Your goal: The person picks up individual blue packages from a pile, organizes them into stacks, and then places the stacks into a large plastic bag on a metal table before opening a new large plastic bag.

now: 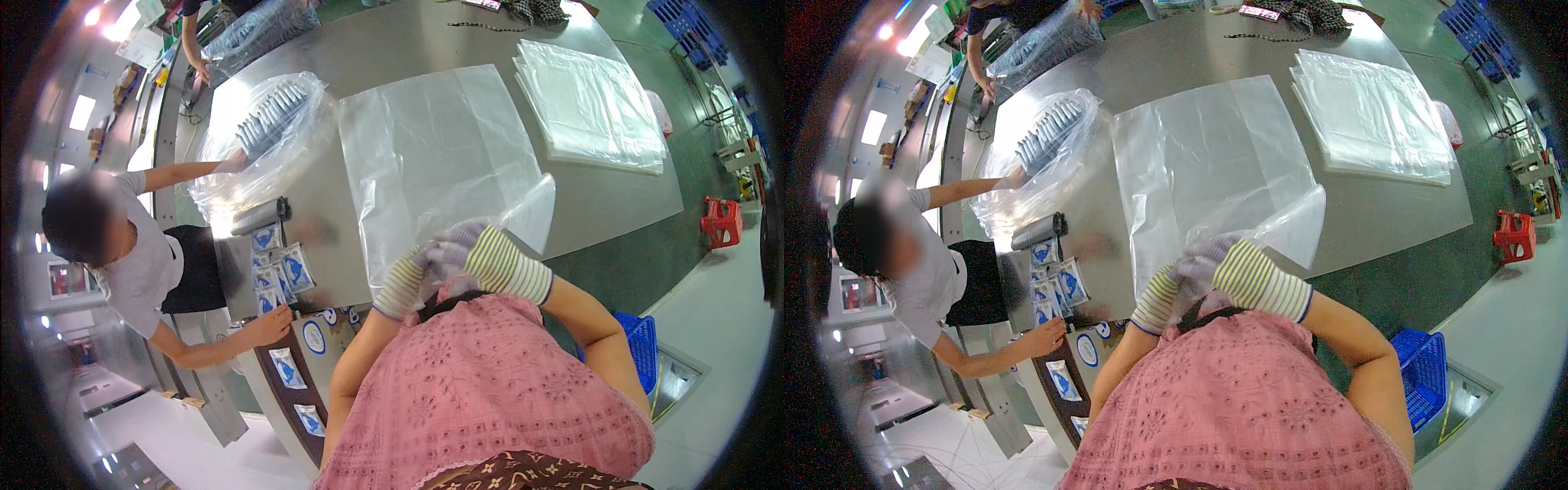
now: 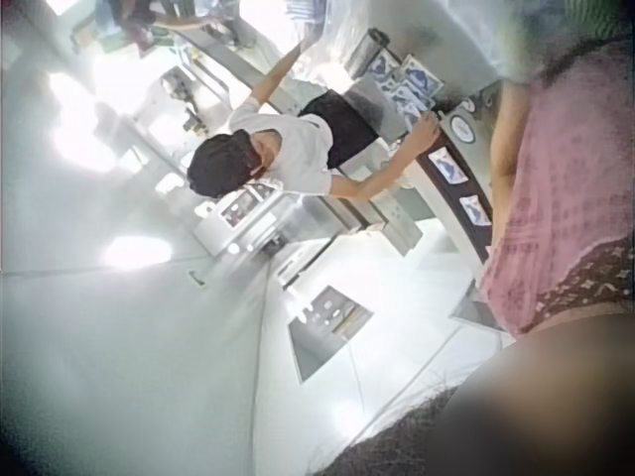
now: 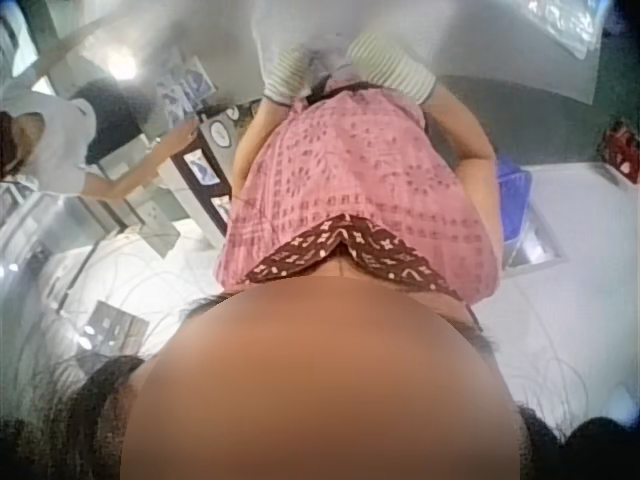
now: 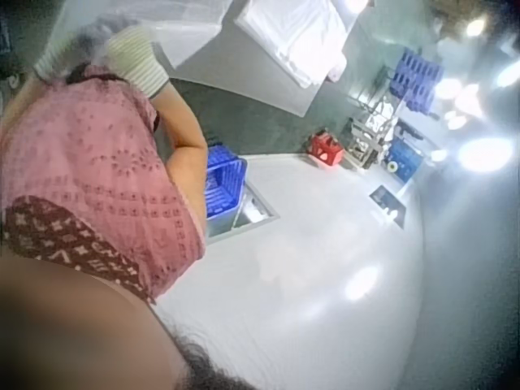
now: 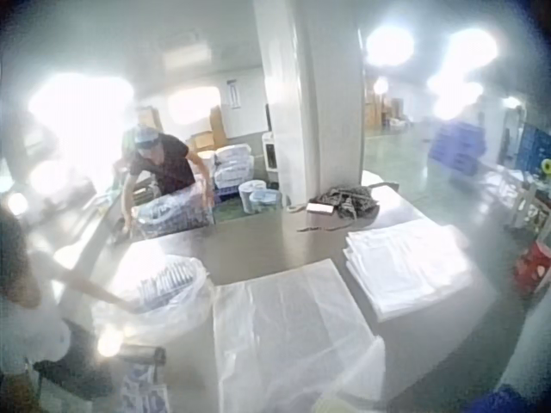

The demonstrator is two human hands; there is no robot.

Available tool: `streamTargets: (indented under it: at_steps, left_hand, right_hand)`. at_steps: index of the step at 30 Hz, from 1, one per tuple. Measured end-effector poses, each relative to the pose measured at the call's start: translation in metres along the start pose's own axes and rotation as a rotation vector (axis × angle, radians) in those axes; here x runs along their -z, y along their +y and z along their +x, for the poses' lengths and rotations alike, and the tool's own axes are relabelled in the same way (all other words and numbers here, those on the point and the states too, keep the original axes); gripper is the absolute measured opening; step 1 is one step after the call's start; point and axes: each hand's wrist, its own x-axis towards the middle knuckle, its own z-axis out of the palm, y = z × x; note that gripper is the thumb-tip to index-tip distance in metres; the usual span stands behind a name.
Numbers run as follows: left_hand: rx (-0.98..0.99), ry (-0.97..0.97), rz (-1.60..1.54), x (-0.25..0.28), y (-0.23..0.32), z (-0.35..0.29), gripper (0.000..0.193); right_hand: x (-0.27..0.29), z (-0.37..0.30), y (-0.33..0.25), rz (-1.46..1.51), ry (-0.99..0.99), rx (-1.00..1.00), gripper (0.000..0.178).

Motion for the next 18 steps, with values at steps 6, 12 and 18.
streamTargets:
  at_steps: [6,12,18]
  left_hand:
    - [0.422,0.097,-0.755,-0.014,0.073,0.000,0.012]
    - [-0.027,0.530,-0.898,0.085,0.051,0.025,0.010]
    - [-0.057,0.816,-0.678,0.059,0.095,0.022,0.011]
  right_hand:
    - [-0.019,-0.020,0.009,-0.213,-0.030,0.168,0.013]
    - [-0.041,-0.082,0.041,-0.280,-0.408,-0.025,0.018]
    - [-0.053,-0.123,0.077,-0.228,-0.655,-0.667,0.024]
